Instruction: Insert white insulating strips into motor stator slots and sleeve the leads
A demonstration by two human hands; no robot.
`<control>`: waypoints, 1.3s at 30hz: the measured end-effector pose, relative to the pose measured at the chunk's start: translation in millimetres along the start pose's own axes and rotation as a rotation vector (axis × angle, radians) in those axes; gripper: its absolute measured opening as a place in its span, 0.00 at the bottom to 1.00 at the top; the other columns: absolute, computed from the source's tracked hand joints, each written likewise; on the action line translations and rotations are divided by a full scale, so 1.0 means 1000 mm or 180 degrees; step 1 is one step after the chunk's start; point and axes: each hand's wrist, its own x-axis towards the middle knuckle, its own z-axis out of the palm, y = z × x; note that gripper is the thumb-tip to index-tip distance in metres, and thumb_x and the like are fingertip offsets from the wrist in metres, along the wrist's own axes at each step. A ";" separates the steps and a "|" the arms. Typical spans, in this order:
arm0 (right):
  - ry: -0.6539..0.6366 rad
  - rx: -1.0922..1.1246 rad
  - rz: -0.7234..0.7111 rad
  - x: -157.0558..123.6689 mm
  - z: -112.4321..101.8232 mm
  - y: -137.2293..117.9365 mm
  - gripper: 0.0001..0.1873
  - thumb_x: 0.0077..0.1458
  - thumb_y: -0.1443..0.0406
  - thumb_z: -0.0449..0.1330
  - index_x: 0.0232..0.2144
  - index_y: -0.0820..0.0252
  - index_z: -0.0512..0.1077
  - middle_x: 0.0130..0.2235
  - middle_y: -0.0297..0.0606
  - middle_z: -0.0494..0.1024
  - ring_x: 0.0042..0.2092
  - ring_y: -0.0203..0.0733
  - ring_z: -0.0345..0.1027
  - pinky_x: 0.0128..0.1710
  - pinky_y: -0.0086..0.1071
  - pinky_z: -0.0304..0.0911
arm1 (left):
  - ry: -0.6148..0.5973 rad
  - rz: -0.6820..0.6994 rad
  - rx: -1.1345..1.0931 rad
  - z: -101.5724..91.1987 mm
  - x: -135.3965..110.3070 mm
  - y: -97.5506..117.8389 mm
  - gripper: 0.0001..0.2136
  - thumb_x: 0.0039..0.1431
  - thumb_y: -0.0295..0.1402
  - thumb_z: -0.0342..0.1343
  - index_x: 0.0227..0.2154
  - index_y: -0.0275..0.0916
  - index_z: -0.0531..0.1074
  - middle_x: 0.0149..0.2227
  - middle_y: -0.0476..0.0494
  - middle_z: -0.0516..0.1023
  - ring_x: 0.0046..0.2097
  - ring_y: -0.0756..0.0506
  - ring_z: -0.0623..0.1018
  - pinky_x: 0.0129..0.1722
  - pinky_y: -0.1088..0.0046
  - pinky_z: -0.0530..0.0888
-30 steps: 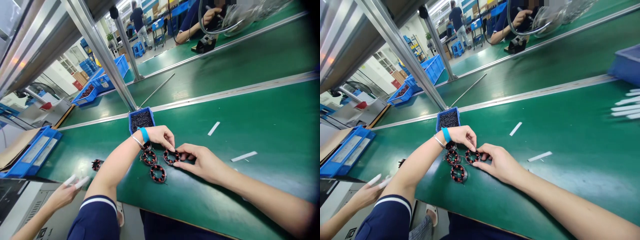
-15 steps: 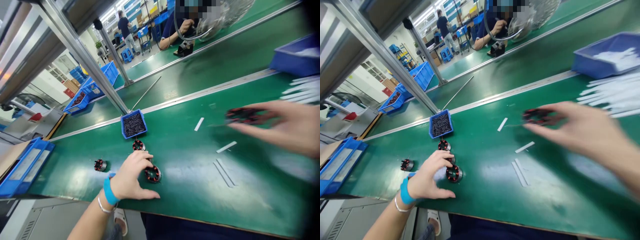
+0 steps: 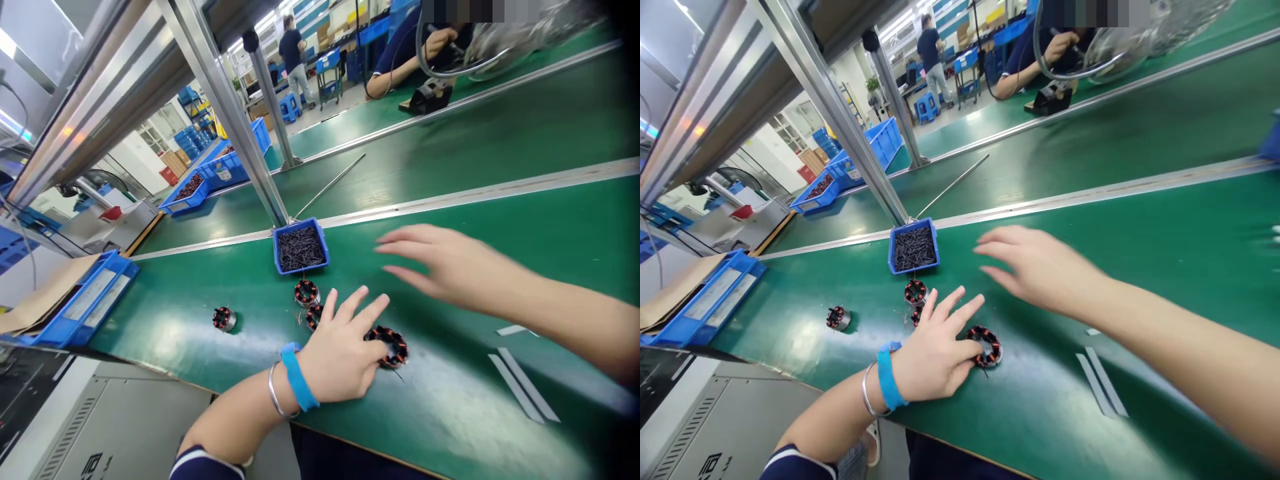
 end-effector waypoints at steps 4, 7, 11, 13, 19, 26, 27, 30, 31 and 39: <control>-0.1075 -0.0418 -0.0192 0.094 0.042 -0.041 0.12 0.61 0.67 0.57 0.44 0.65 0.76 0.48 0.49 0.78 0.51 0.50 0.70 0.47 0.39 0.63 | 0.0748 -0.0318 -0.0323 0.017 -0.007 -0.001 0.19 0.41 0.39 0.62 0.39 0.40 0.76 0.62 0.32 0.68 0.65 0.27 0.62 0.64 0.35 0.49; -0.1327 -0.0642 -0.0089 0.122 0.059 -0.054 0.10 0.61 0.69 0.55 0.40 0.66 0.77 0.44 0.48 0.79 0.50 0.51 0.69 0.46 0.42 0.60 | 0.1258 -0.0564 -0.0542 0.033 -0.003 -0.002 0.25 0.38 0.52 0.63 0.36 0.40 0.73 0.45 0.34 0.80 0.56 0.28 0.73 0.64 0.35 0.50; -0.1438 -0.0760 -0.0071 0.118 0.067 -0.057 0.14 0.64 0.70 0.50 0.42 0.65 0.76 0.45 0.45 0.77 0.49 0.48 0.68 0.47 0.42 0.56 | 0.1191 -0.0503 -0.0542 0.040 0.006 -0.001 0.19 0.50 0.49 0.61 0.37 0.40 0.71 0.35 0.41 0.80 0.50 0.34 0.77 0.63 0.37 0.55; -0.1445 -0.0725 -0.0090 0.114 0.069 -0.056 0.16 0.63 0.72 0.48 0.42 0.67 0.76 0.46 0.49 0.77 0.49 0.49 0.69 0.46 0.42 0.54 | 0.1113 -0.0566 -0.0445 0.037 0.006 0.000 0.18 0.51 0.49 0.60 0.35 0.40 0.71 0.34 0.41 0.80 0.48 0.35 0.78 0.63 0.37 0.56; -0.1437 -0.0601 -0.0090 0.119 0.071 -0.058 0.17 0.62 0.73 0.47 0.39 0.69 0.76 0.45 0.54 0.78 0.48 0.52 0.70 0.45 0.43 0.51 | 0.0860 -0.0318 -0.0266 0.013 -0.005 -0.001 0.33 0.48 0.51 0.58 0.53 0.35 0.67 0.55 0.30 0.73 0.58 0.31 0.71 0.64 0.43 0.56; -0.1330 -0.0417 0.0057 0.118 0.078 -0.050 0.11 0.64 0.63 0.55 0.38 0.64 0.75 0.43 0.41 0.77 0.47 0.45 0.70 0.50 0.44 0.60 | 0.0010 -0.0030 -0.0054 0.007 0.001 -0.001 0.16 0.62 0.41 0.51 0.45 0.35 0.72 0.45 0.36 0.78 0.47 0.40 0.77 0.61 0.49 0.64; -0.1309 -0.0358 0.0126 0.118 0.080 -0.049 0.11 0.64 0.61 0.56 0.38 0.63 0.74 0.43 0.40 0.77 0.47 0.44 0.70 0.50 0.45 0.61 | 0.0016 -0.0229 0.0019 0.007 0.003 0.000 0.19 0.59 0.47 0.54 0.41 0.34 0.73 0.42 0.35 0.78 0.45 0.38 0.77 0.57 0.48 0.68; -0.1183 -0.0077 0.0376 0.123 0.080 -0.049 0.12 0.62 0.59 0.58 0.37 0.63 0.74 0.43 0.39 0.77 0.47 0.44 0.70 0.51 0.46 0.62 | 0.0199 -0.0383 0.0080 0.005 0.006 0.004 0.24 0.52 0.49 0.59 0.42 0.31 0.72 0.50 0.28 0.75 0.50 0.33 0.75 0.50 0.51 0.74; -0.1110 0.0051 0.0475 0.125 0.077 -0.049 0.11 0.62 0.60 0.58 0.36 0.63 0.74 0.43 0.40 0.77 0.47 0.45 0.70 0.51 0.46 0.62 | 0.0216 -0.0238 0.0032 0.004 0.005 0.005 0.23 0.53 0.45 0.58 0.45 0.31 0.71 0.54 0.28 0.73 0.52 0.34 0.74 0.51 0.54 0.74; -0.0808 0.1403 0.1234 0.039 0.007 -0.032 0.11 0.57 0.65 0.53 0.28 0.62 0.74 0.32 0.40 0.81 0.35 0.40 0.76 0.37 0.31 0.70 | 0.0046 -0.0182 0.0050 0.010 0.005 0.012 0.19 0.64 0.39 0.53 0.52 0.32 0.68 0.50 0.37 0.76 0.46 0.40 0.75 0.46 0.62 0.76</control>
